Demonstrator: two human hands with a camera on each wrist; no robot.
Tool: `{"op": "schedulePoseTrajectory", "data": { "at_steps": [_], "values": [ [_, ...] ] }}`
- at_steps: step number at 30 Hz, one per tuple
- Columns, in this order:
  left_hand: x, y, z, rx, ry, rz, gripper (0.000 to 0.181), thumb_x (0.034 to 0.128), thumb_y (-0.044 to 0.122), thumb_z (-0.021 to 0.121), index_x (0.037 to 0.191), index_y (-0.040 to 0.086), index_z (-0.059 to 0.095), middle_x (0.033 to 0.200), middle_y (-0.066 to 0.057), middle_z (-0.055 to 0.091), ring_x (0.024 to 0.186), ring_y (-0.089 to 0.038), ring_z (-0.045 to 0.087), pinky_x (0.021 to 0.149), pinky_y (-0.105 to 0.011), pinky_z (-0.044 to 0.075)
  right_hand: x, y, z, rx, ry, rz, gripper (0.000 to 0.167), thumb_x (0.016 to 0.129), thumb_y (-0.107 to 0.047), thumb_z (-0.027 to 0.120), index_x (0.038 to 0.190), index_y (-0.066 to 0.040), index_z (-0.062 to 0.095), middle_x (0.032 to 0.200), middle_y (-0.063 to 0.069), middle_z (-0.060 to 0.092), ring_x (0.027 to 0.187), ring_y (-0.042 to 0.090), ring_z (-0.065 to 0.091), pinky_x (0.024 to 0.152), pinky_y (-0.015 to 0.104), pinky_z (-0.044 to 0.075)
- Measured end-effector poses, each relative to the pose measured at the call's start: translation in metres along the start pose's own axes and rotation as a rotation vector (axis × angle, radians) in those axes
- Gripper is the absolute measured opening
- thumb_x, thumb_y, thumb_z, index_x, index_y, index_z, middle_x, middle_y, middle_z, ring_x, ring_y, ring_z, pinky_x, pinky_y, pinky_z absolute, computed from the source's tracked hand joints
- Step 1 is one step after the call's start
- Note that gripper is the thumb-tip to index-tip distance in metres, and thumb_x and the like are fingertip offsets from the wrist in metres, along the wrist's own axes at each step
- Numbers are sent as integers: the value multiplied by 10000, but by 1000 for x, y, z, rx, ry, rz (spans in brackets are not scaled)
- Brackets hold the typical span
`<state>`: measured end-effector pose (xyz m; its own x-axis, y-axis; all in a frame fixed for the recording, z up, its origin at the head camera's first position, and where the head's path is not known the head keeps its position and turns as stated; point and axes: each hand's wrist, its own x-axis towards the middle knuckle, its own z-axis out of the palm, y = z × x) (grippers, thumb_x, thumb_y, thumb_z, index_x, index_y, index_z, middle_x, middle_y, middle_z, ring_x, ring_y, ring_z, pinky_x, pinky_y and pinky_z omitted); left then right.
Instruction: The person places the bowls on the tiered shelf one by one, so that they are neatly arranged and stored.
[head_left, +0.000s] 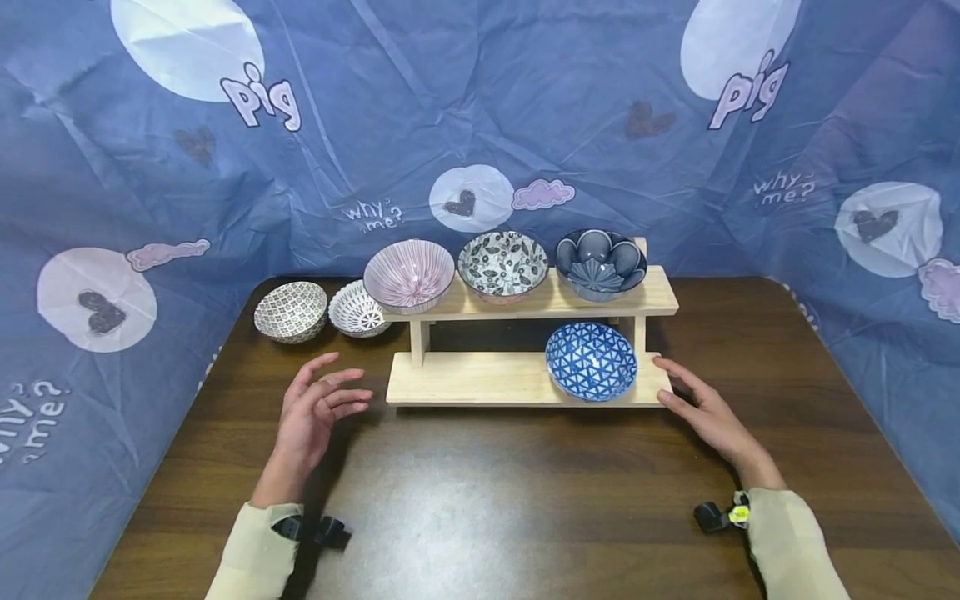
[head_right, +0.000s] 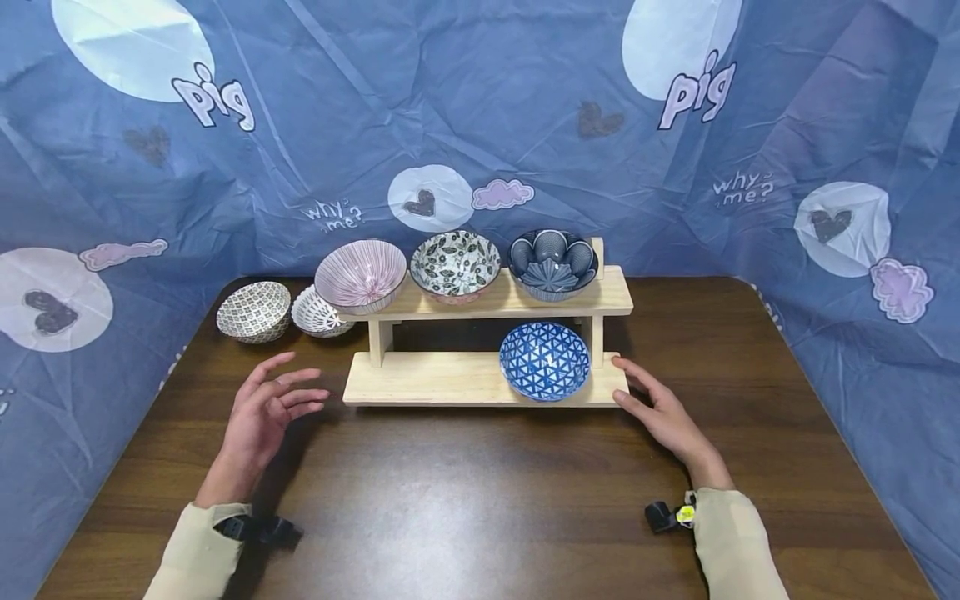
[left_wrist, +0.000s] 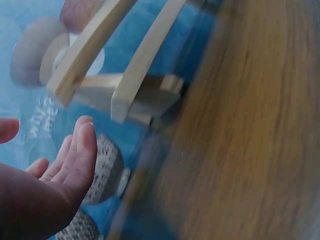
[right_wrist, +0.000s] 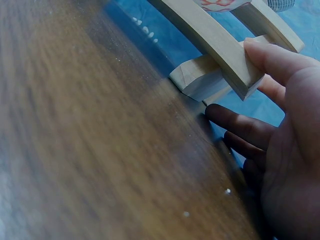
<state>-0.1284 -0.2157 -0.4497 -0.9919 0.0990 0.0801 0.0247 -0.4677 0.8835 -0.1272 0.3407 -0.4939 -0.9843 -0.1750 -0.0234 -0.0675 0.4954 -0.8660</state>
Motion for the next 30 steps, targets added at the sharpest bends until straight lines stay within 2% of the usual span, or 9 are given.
{"op": "schedulePoseTrajectory", "data": {
  "at_steps": [5, 11, 19, 22, 24, 26, 29, 30],
  "values": [
    [0, 5, -13, -20, 51, 26, 285, 1044, 2, 312, 1265, 108, 456, 1052, -73, 767, 831, -236, 772, 734, -346, 655, 0, 1, 1, 12, 7, -18, 556, 1036, -241, 543, 1543, -100, 364, 1591, 225, 344, 1164, -173, 397, 918, 26, 352],
    [1, 9, -26, -60, 119, 38, 254, 1050, 11, 324, 1281, 76, 407, 1042, -71, 771, 831, -250, 775, 724, -344, 656, 0, 1, 1, 12, 7, -18, 555, 1036, -246, 543, 1543, -104, 367, 1593, 221, 344, 1166, -170, 397, 924, 32, 353],
    [4, 15, -39, -131, 268, 34, 253, 1037, 8, 378, 1264, 120, 357, 980, -48, 748, 778, -264, 773, 675, -353, 657, -1, 2, 0, 1, 4, 1, 554, 1040, -276, 533, 1546, -124, 365, 1601, 224, 327, 1176, -180, 379, 958, 81, 355],
    [8, 16, -44, -127, 354, 9, 272, 1032, 6, 384, 1263, 141, 337, 987, -34, 692, 747, -263, 767, 654, -348, 653, -1, 1, 0, -1, -1, 17, 566, 1040, -293, 531, 1552, -128, 354, 1619, 205, 308, 1208, -147, 374, 1069, 253, 383],
    [12, 17, -46, -115, 418, -19, 288, 1030, 12, 389, 1268, 163, 329, 1031, -36, 622, 738, -258, 763, 650, -342, 653, 0, 1, -1, 1, -7, 28, 580, 1039, -301, 532, 1558, -126, 341, 1633, 196, 287, 1280, -52, 387, 1135, 437, 367],
    [15, 17, -48, -96, 472, -48, 315, 1030, 25, 394, 1291, 183, 319, 1089, -51, 535, 737, -249, 760, 654, -336, 652, 0, -1, -1, 10, -10, 37, 587, 1035, -306, 539, 1558, -128, 340, 1641, 188, 272, 1358, 101, 390, 1150, 606, 319],
    [21, 17, -52, -69, 522, -81, 374, 1032, 51, 401, 1348, 211, 281, 1150, -57, 426, 748, -231, 756, 672, -326, 653, 0, -2, 0, 20, -16, 39, 594, 1034, -303, 542, 1559, -122, 334, 1644, 197, 260, 1416, 334, 335, 1157, 693, 265],
    [23, 17, -53, -69, 532, -88, 388, 1034, 55, 398, 1361, 216, 266, 1154, -56, 407, 750, -231, 755, 677, -327, 654, 1, -2, 0, 23, -15, 35, 588, 1034, -299, 542, 1558, -124, 339, 1644, 195, 263, 1415, 363, 330, 1152, 692, 271]
  ]
}}
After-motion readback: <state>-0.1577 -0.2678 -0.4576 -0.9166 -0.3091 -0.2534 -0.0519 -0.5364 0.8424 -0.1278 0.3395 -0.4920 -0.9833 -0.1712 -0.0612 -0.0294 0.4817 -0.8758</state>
